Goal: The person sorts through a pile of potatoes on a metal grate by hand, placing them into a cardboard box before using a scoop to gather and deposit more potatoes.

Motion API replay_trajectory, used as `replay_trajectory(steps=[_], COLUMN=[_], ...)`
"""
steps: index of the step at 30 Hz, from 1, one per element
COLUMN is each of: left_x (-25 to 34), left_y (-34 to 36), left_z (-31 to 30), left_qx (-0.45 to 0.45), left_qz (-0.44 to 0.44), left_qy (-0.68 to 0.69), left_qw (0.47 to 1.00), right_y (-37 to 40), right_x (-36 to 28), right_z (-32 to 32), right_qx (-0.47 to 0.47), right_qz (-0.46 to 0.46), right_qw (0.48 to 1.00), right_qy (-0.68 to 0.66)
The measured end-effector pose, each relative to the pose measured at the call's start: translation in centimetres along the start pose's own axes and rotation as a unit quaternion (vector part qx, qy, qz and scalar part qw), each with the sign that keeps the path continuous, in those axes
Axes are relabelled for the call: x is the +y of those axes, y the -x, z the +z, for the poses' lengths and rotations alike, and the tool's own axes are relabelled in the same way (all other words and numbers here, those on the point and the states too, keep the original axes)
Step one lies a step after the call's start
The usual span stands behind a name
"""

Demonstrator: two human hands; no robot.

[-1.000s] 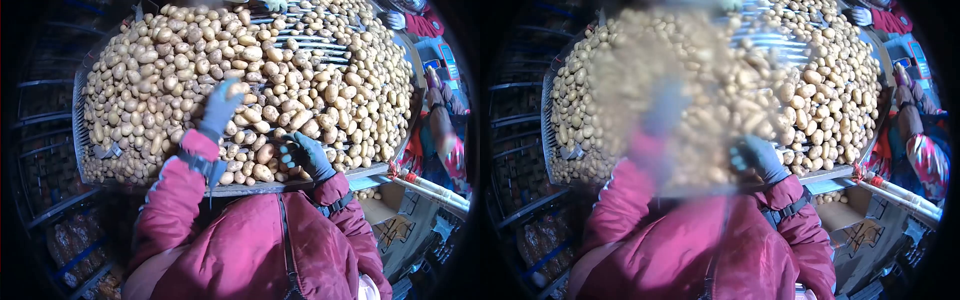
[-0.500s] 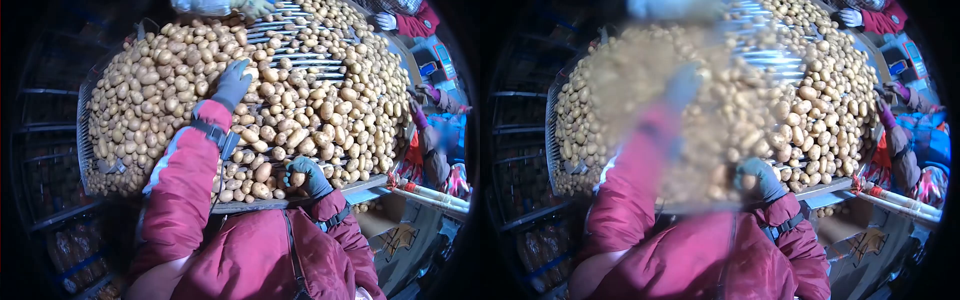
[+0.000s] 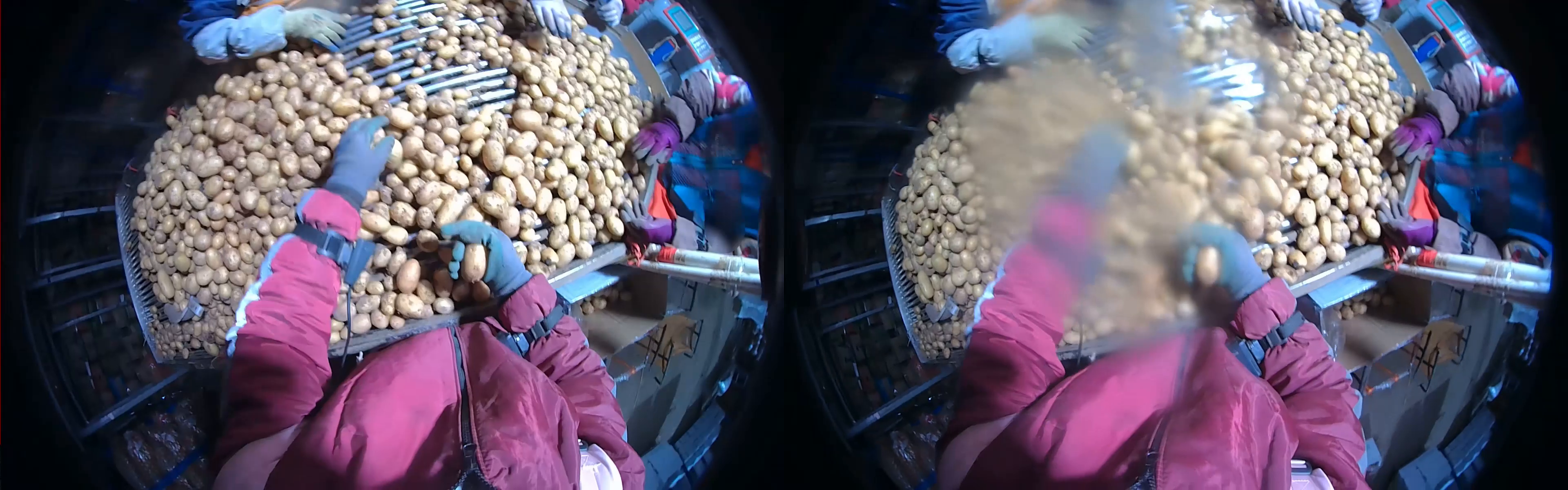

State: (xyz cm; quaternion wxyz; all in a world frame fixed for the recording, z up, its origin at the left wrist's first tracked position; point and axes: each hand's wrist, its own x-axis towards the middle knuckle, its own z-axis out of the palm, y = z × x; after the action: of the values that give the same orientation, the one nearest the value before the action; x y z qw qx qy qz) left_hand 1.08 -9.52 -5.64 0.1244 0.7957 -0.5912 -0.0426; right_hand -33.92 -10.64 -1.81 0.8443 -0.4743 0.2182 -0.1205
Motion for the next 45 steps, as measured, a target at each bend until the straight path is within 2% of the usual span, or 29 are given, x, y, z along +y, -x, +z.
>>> replay_trajectory(steps=[2,4,5,6,8,9,10,12,13,14,16,17,18,19,20,22,23,26,28,30,32,33,34,36,37,40,42,43,45], left_x=[1.7,3.2,4.6,5.7,4.0,10.0,10.4,14.4,15.5,17.3,16.9,15.5,13.3,11.4,9.9,8.3,11.1,10.4,12.4,15.2,17.0,17.1,17.3,17.5,16.5,16.0,16.5,16.0,16.0], left_y=[1.4,1.3,1.0,1.6,3.3,4.2,4.9,8.1,10.1,11.2,12.1,12.7,13.6,14.2,14.6,15.3,14.8,12.5,9.5,6.7,4.7,4.7,4.6,4.3,4.7,4.8,5.4,5.4,5.8], left_z=[0.6,2.6,1.9,0.9,4.3,-2.7,-3.1,-5.8,-5.0,-7.6,-9.9,-8.8,-6.3,-4.5,-3.6,-2.4,-6.0,-1.2,0.6,2.5,4.0,5.8,6.6,7.9,8.8,8.2,7.1,7.6,6.6], left_qx=[0.004,-0.049,-0.036,0.01,0.034,-0.023,-0.066,-0.114,-0.171,-0.178,-0.16,-0.161,-0.185,-0.207,-0.208,-0.175,-0.094,-0.105,-0.058,-0.073,-0.072,-0.024,-0.027,-0.091,-0.006,-0.033,-0.068,-0.049,-0.061], left_qz=[0.043,0.041,0.007,-0.073,-0.024,-0.209,-0.214,-0.063,-0.037,0.002,-0.042,-0.039,-0.099,-0.158,-0.153,-0.107,-0.021,0.039,0.177,0.219,0.259,0.277,0.287,0.214,0.266,0.271,0.243,0.267,0.255], left_qy=[0.1,-0.032,-0.012,0.184,0.396,0.451,0.61,0.481,0.52,0.406,0.469,0.469,0.529,0.583,0.583,0.556,0.429,0.316,0.285,0.256,0.161,0.16,0.163,0.059,0.058,0.074,0.053,0.044,0.026], left_qw=[0.994,0.997,0.999,0.98,0.917,0.868,0.761,0.867,0.836,0.896,0.867,0.867,0.822,0.77,0.771,0.805,0.898,0.942,0.94,0.939,0.95,0.947,0.943,0.971,0.962,0.959,0.966,0.961,0.965], right_y=[0.5,0.2,0.7,1.1,1.6,1.7,1.8,2.1,2.7,2.4,3.6,5.0,6.0,7.4,8.9,11.9,13.3,18.9,20.7,21.9,22.9,24.8,28.2,32.5,35.6,47.9,59.5,60.7,61.8], right_x=[-1.2,2.7,2.8,2.9,1.5,0.5,-0.3,-1.3,-0.4,3.0,3.4,1.7,0.7,-0.6,-1.5,0.2,-0.1,2.3,2.6,4.1,4.4,7.2,13.4,6.0,6.4,9.8,18.4,12.2,7.0], right_z=[1.0,-1.0,-1.1,-1.2,-0.7,-0.2,0.5,2.3,1.0,0.8,0.7,1.1,1.5,1.4,1.0,-1.3,-2.1,-4.3,-3.3,-2.2,-0.4,-1.5,-5.8,-2.7,-3.4,-8.2,-19.6,-16.7,-16.9], right_qx=[0.04,0.143,0.146,0.148,0.151,0.16,0.167,0.186,0.073,0.157,0.167,0.143,0.169,0.178,0.186,0.254,0.281,0.329,0.397,0.407,0.458,0.494,0.491,0.554,0.574,0.613,0.295,0.597,0.753], right_qz=[0.046,0.108,0.081,0.054,0.063,0.086,0.108,0.109,0.136,0.071,0.075,0.077,0.078,0.098,0.117,0.09,0.081,0.073,0.091,0.099,0.028,0.027,0.079,0.041,0.027,-0.048,-0.25,-0.163,-0.015], right_qw=[0.985,0.964,0.974,0.981,0.98,0.968,0.952,0.941,0.944,0.985,0.972,0.983,0.978,0.968,0.955,0.929,0.923,0.901,0.888,0.877,0.865,0.838,0.863,0.797,0.782,0.753,0.847,0.763,0.657], right_qy=[-0.159,-0.194,-0.155,-0.115,-0.113,-0.173,-0.233,-0.261,-0.29,0.015,-0.148,-0.083,-0.093,-0.147,-0.2,-0.253,-0.25,-0.274,-0.214,-0.234,-0.202,-0.231,0.087,-0.235,-0.242,-0.235,-0.364,-0.187,0.019])
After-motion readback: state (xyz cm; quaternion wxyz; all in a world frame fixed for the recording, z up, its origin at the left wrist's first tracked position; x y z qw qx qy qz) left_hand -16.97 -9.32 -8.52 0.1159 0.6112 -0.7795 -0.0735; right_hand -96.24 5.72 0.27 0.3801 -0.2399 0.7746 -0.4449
